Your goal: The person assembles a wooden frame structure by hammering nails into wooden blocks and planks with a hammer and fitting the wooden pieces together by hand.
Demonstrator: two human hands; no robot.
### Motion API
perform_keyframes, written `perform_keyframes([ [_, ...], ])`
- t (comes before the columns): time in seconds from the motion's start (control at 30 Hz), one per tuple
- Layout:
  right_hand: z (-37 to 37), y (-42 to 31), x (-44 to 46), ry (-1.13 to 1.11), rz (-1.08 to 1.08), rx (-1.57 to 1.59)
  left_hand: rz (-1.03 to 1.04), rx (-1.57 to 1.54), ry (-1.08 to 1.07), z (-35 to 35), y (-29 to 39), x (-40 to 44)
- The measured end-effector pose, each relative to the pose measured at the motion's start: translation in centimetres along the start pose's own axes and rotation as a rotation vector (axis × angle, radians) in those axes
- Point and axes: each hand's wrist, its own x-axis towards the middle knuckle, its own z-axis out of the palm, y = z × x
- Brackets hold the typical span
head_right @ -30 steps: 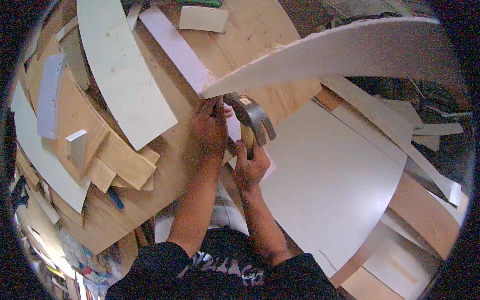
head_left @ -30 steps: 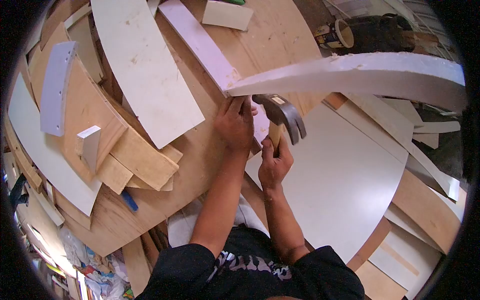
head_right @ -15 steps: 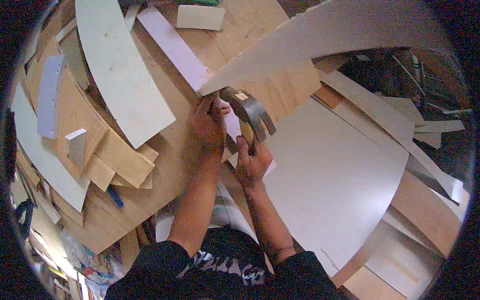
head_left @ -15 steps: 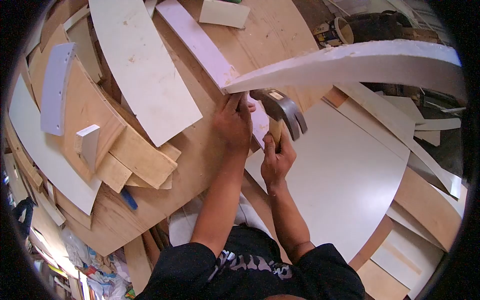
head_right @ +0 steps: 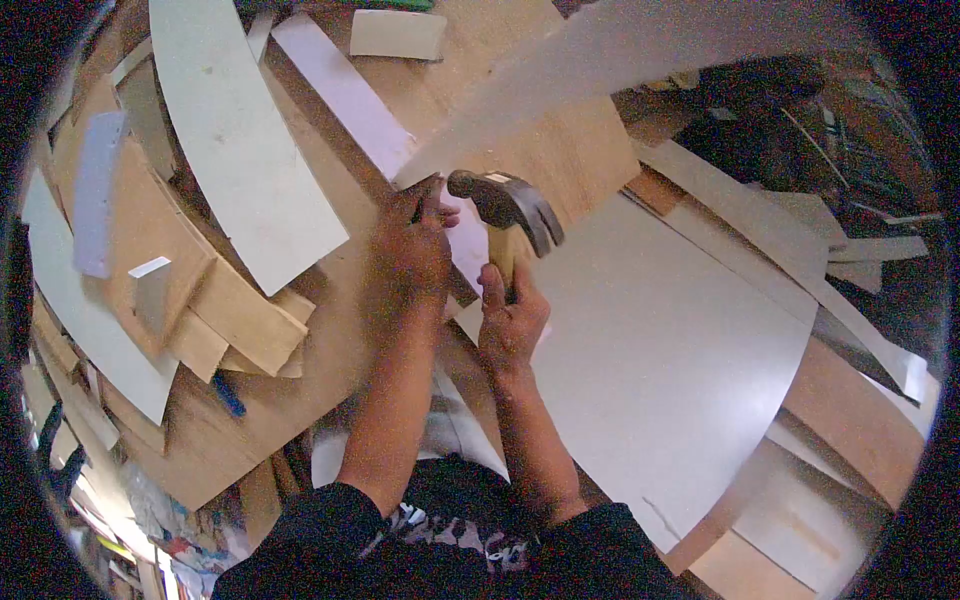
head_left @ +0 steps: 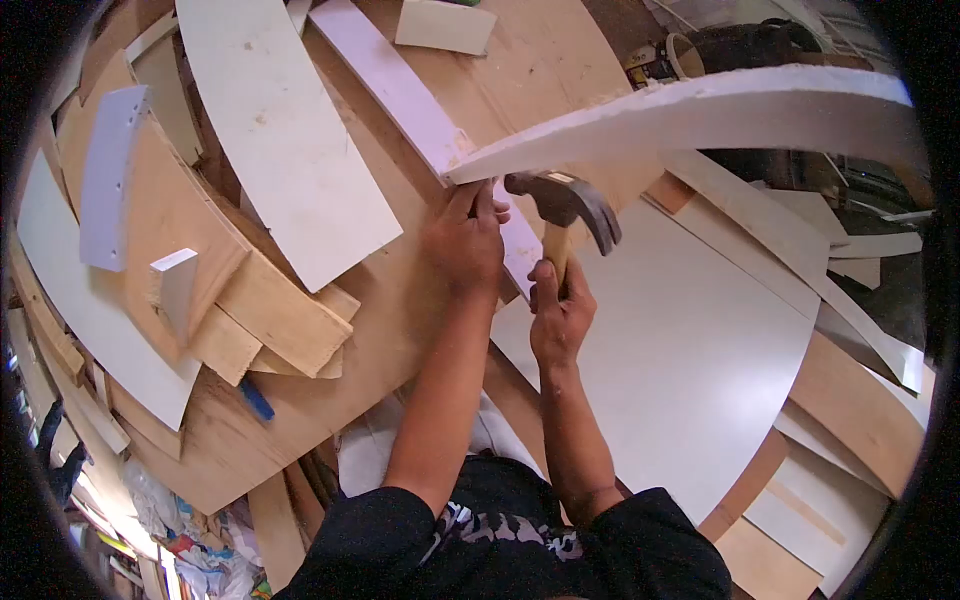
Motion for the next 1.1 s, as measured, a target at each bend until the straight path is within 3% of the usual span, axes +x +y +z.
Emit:
perform_keyframes([
  [0.1,-0.6,-0.1,-0.7,-0.027,0.075,0.078,0.057,-0.119,0.033,0.5,-1.0,0.2],
  [0.13,-0.2,0.8,-0.7,0.017,-0.003,0.031,0.051,-0.102,0.023,0.5,-1.3,0.3],
  [0.23,0.2,0.7,-1.3,0.01,0.067,0.066,0.071,-0.081,0.037,0.7,-1.4,0.3],
  [0.4,1.1,0.7,-1.5,0.045,-0.011,0.025,0.133,-0.035,0.067,0.1,-1.2,-0.3],
  [0.6,1.4,0.1,-0.6,0.067,-0.06,-0.03,0.442,0.267,0.125,0.4,-3.7,0.2],
  [0.67,1.4,-0.6,-0.4,0.057,-0.049,-0.03,0.19,0.059,0.095,0.1,-0.9,-0.4],
  [0.77,1.8,0.6,-0.9,0.081,-0.038,-0.092,0.09,-0.051,0.109,0.2,0.0,-0.6],
  [0.8,2.0,0.9,-0.4,0.03,-0.178,-0.003,0.092,-0.055,0.121,0.4,-1.2,-0.3],
  [0.83,2.0,0.6,-0.6,0.026,-0.182,-0.003,0.084,-0.04,0.114,0.6,-2.5,-0.1],
  [0.9,1.8,-0.1,-0.8,0.051,-0.015,0.074,0.084,-0.033,0.112,1.0,-3.3,0.4],
  [1.0,1.9,0.1,-1.1,0.044,-0.021,0.019,0.101,-0.064,0.102,0.8,-2.9,-0.4],
  [1.1,2.1,-0.3,-1.0,0.017,-0.003,0.089,0.247,0.039,0.186,0.8,-2.5,-0.1],
])
